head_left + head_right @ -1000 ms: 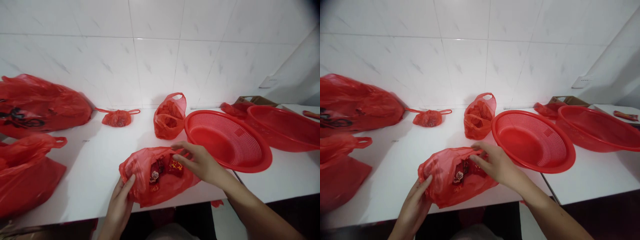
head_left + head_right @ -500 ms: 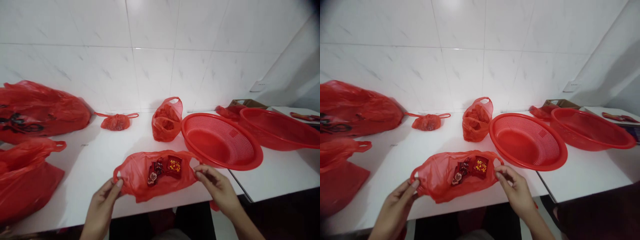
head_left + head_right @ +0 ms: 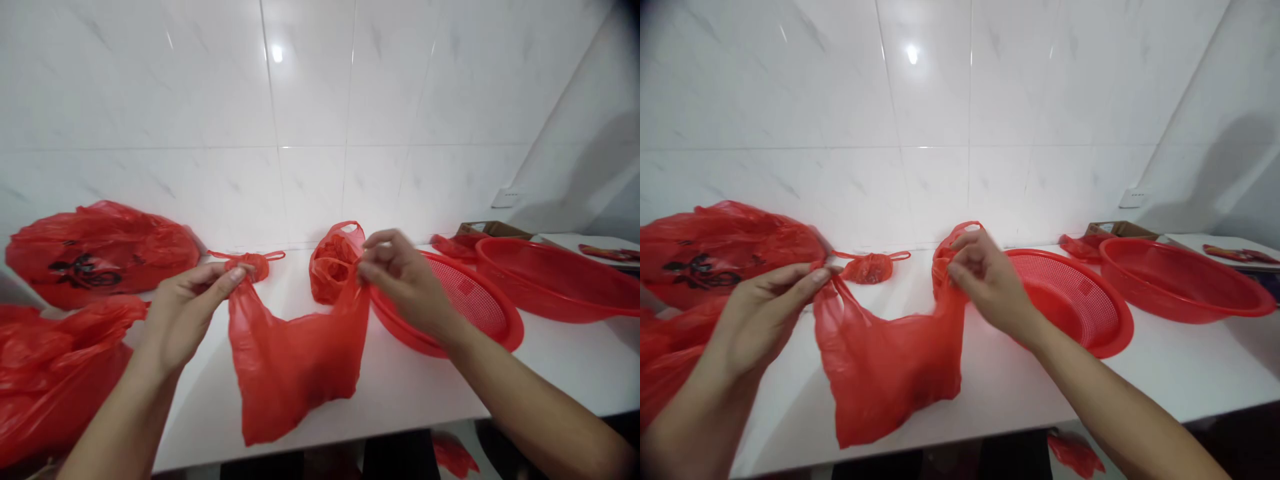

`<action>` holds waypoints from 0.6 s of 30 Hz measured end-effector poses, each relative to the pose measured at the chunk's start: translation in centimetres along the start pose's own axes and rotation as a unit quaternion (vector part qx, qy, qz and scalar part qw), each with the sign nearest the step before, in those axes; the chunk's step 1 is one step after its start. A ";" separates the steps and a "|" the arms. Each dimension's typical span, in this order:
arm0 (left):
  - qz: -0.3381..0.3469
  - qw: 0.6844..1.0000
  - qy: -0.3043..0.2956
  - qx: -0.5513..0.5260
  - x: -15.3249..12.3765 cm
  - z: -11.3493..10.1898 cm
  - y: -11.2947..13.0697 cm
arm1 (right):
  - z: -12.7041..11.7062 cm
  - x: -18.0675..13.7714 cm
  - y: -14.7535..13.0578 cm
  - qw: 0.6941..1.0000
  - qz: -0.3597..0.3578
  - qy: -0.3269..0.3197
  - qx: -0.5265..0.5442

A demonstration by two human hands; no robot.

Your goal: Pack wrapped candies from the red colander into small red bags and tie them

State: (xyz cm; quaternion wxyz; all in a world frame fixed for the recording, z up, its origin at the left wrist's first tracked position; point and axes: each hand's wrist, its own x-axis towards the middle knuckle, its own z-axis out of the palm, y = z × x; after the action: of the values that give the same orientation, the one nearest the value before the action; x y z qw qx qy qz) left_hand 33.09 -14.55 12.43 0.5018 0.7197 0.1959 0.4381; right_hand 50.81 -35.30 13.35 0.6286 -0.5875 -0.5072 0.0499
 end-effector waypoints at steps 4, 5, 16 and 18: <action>-0.005 1.000 0.001 -0.017 1.2 -1.2 0.3 | -0.8 1.2 -1.4 0.999 0.000 0.015 0.039; -0.008 1.000 -0.010 -0.025 1.5 -1.3 0.5 | -0.9 1.4 -1.7 0.999 0.008 -0.007 0.042; -0.054 0.949 -0.305 -0.059 0.1 3.2 2.3 | 2.4 2.1 -2.5 0.995 -0.016 -0.073 0.064; -0.035 0.930 -0.366 -0.008 -0.4 4.0 1.9 | 3.2 1.9 -2.9 0.991 -0.021 -0.120 0.061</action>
State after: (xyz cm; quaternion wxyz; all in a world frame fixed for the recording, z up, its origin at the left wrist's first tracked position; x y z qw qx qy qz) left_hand 35.89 -17.88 13.50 0.5594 0.8187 0.0203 0.1281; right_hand 47.92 -32.73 16.06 0.5989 -0.5272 -0.5868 0.1380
